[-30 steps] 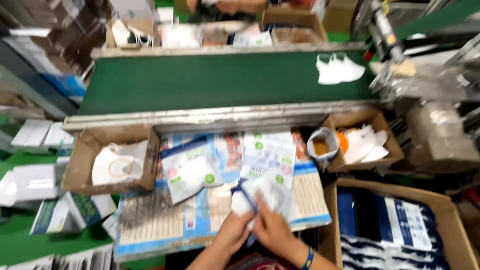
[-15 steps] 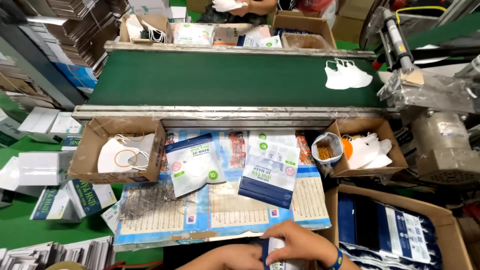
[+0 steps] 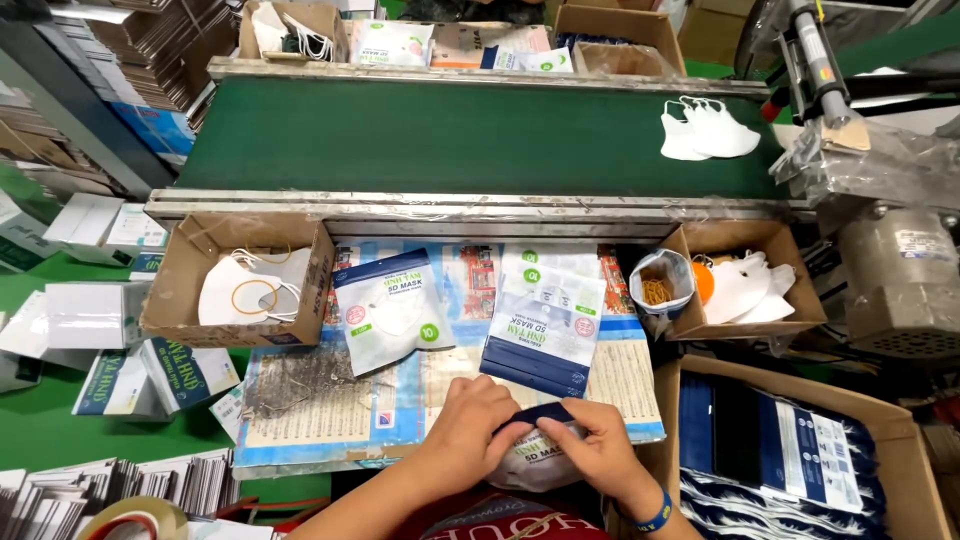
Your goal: The recorder is packing stacks of face masks into individual plastic bags and then sealing a cardboard box with tape.
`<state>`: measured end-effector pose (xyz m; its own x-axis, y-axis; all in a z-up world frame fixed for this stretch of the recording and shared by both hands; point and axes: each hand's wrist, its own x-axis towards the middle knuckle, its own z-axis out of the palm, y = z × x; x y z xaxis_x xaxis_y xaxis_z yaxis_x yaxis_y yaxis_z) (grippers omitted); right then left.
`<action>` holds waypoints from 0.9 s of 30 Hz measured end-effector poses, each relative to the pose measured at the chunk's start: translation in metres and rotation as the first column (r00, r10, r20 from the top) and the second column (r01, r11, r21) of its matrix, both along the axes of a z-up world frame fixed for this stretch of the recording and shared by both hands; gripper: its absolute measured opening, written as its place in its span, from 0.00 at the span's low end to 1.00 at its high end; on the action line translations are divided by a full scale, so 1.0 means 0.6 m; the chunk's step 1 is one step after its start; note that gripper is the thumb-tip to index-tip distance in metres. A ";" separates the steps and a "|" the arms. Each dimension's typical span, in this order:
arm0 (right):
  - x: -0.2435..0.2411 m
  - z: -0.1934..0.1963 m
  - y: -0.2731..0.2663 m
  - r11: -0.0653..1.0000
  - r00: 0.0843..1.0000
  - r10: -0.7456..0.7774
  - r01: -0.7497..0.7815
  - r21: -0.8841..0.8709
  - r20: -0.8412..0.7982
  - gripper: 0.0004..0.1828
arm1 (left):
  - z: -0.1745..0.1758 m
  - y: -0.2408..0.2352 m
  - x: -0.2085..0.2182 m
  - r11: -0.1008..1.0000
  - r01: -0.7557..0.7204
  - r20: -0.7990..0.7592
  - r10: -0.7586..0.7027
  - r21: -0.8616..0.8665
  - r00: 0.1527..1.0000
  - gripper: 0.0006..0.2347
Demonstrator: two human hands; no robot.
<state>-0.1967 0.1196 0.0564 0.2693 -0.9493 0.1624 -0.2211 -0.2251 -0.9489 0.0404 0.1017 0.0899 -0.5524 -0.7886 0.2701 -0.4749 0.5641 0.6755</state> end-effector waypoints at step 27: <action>-0.080 -0.121 -0.039 0.934 0.933 -0.357 0.358 0.006 -0.040 0.15 | -0.151 -0.104 0.160 0.892 -0.416 0.352 0.452 -0.179 0.820 0.44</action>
<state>-0.2446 0.0963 -0.0159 -0.0827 -0.9858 0.1460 -0.3201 -0.1124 -0.9407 0.1363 0.0391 -0.0008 -0.2315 -0.9531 0.1948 -0.8901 0.2883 0.3530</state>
